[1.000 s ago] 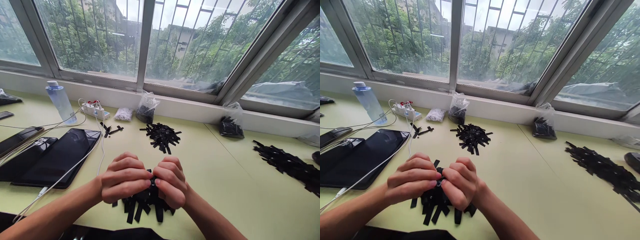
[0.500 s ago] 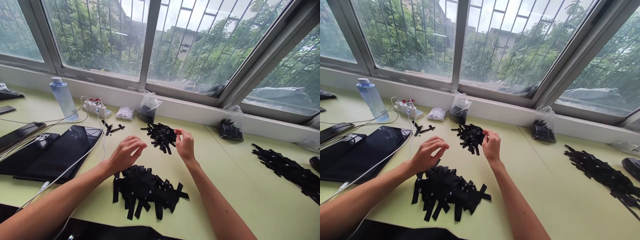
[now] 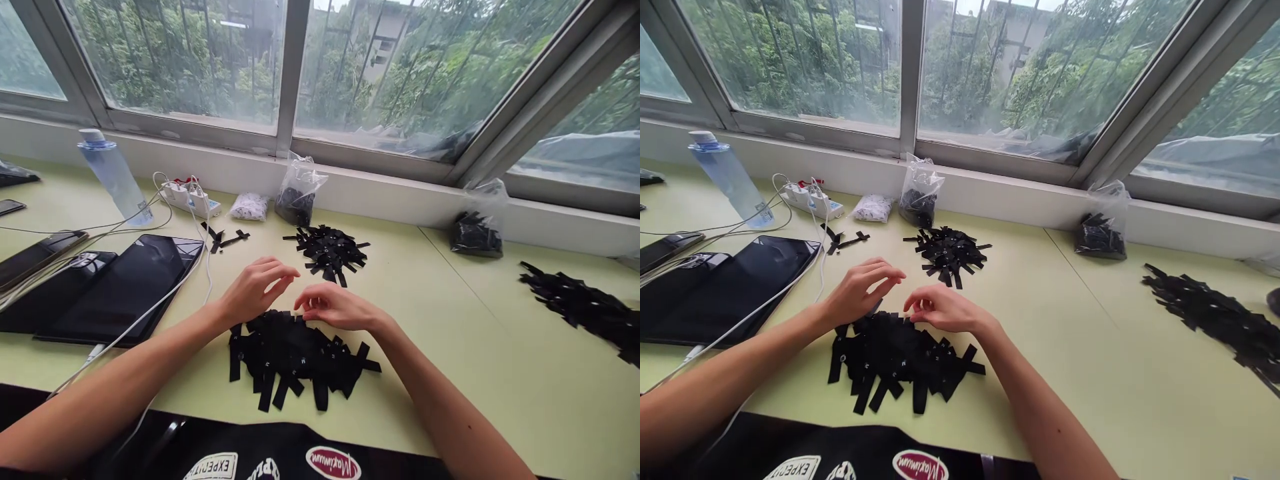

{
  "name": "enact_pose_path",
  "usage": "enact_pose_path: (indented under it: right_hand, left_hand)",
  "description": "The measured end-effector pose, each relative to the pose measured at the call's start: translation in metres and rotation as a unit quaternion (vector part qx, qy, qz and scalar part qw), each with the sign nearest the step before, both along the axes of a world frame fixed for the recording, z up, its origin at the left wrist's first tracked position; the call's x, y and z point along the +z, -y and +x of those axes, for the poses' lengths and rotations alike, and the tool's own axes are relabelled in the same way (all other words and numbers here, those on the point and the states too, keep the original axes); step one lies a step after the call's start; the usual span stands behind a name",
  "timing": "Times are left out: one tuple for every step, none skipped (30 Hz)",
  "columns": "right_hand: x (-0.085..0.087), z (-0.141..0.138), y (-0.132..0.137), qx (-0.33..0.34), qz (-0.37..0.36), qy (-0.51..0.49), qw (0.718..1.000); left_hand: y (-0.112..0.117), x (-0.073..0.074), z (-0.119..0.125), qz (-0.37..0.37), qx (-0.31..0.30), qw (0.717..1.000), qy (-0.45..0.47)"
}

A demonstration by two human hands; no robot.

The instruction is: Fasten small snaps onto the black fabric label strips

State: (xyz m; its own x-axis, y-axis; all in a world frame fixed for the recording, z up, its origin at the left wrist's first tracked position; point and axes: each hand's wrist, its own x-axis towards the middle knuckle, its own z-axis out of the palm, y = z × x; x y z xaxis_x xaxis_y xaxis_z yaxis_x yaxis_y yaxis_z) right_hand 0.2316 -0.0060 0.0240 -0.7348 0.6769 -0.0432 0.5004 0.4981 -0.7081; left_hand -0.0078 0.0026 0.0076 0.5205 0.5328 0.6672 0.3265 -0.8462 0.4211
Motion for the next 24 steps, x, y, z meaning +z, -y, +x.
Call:
enact_pose_path:
  right_hand:
    - [-0.001, 0.000, -0.001, 0.005, -0.011, 0.002, 1.000]
    - [-0.002, 0.001, -0.002, 0.007, -0.019, 0.003, 1.000]
    - [-0.003, 0.002, -0.003, 0.007, -0.024, 0.002, 1.000]
    - [-0.004, 0.002, -0.003, 0.008, -0.027, 0.002, 1.000]
    - [-0.004, 0.002, -0.003, 0.008, -0.025, 0.001, 1.000]
    - [-0.005, 0.002, -0.003, 0.007, -0.020, -0.001, 1.000]
    - [-0.005, 0.001, -0.003, 0.006, -0.013, -0.003, 1.000]
    - [-0.006, 0.000, -0.002, 0.004, -0.006, -0.006, 1.000]
    - [-0.007, 0.000, -0.002, 0.000, -0.001, -0.009, 1.000]
    - [-0.008, -0.001, -0.002, -0.007, -0.001, -0.013, 1.000]
    - [-0.008, -0.002, -0.003, -0.016, -0.006, -0.020, 1.000]
    - [-0.009, -0.002, -0.004, -0.027, -0.016, -0.028, 0.999]
    - [-0.010, -0.002, -0.006, -0.040, -0.027, -0.039, 0.998]
    - [-0.011, -0.001, -0.007, -0.052, -0.038, -0.051, 0.997]
    - [-0.012, -0.001, -0.009, -0.065, -0.046, -0.065, 0.995]
    - [-0.013, 0.000, -0.010, -0.078, -0.053, -0.079, 0.992]
    - [-0.013, 0.000, -0.011, -0.092, -0.060, -0.093, 0.990]
    - [-0.014, 0.001, -0.012, -0.105, -0.068, -0.108, 0.986]
    - [-0.014, 0.001, -0.012, -0.117, -0.079, -0.122, 0.982]
    - [-0.015, 0.000, -0.012, -0.127, -0.092, -0.136, 0.978]
    - [-0.015, -0.001, -0.012, -0.134, -0.106, -0.150, 0.974]
    - [-0.015, -0.002, -0.011, -0.137, -0.119, -0.164, 0.970]
    - [-0.015, -0.004, -0.010, -0.138, -0.129, -0.179, 0.965]
    - [-0.015, -0.006, -0.009, -0.137, -0.136, -0.195, 0.961]
  left_hand:
    - [0.000, 0.000, 0.000, -0.005, 0.002, 1.000, -0.001]
    - [0.000, -0.001, 0.000, -0.010, 0.004, 1.000, -0.004]
    - [0.000, -0.002, 0.000, -0.015, 0.006, 1.000, -0.007]
    - [-0.001, -0.002, 0.000, -0.021, 0.008, 1.000, -0.010]
    - [-0.001, -0.003, 0.000, -0.026, 0.010, 1.000, -0.013]
    - [-0.001, -0.003, 0.000, -0.031, 0.013, 0.999, -0.016]
    - [-0.001, -0.003, 0.001, -0.034, 0.015, 0.999, -0.018]
    - [-0.001, -0.003, 0.001, -0.037, 0.015, 0.999, -0.019]
    - [0.000, -0.003, 0.001, -0.039, 0.016, 0.999, -0.020]
    - [0.000, -0.003, 0.001, -0.040, 0.015, 0.999, -0.020]
    - [0.000, -0.003, 0.001, -0.041, 0.014, 0.999, -0.018]
    - [0.001, -0.002, 0.001, -0.042, 0.013, 0.999, -0.018]
    - [0.001, -0.002, 0.001, -0.043, 0.011, 0.999, -0.017]
    - [0.001, -0.002, 0.001, -0.045, 0.009, 0.999, -0.017]
    - [0.002, -0.002, 0.001, -0.047, 0.007, 0.999, -0.017]
    - [0.002, -0.002, 0.001, -0.049, 0.005, 0.999, -0.019]
    - [0.003, -0.002, 0.001, -0.051, 0.004, 0.999, -0.019]
    - [0.003, -0.002, 0.001, -0.051, 0.004, 0.998, -0.019]
    - [0.003, -0.002, 0.002, -0.052, 0.006, 0.998, -0.018]
    - [0.003, -0.002, 0.002, -0.052, 0.008, 0.998, -0.017]
    - [0.003, -0.002, 0.002, -0.054, 0.011, 0.998, -0.016]
    - [0.003, -0.002, 0.002, -0.057, 0.014, 0.998, -0.016]
    - [0.003, -0.002, 0.002, -0.060, 0.016, 0.998, -0.018]
    - [0.003, -0.002, 0.003, -0.066, 0.018, 0.997, -0.022]
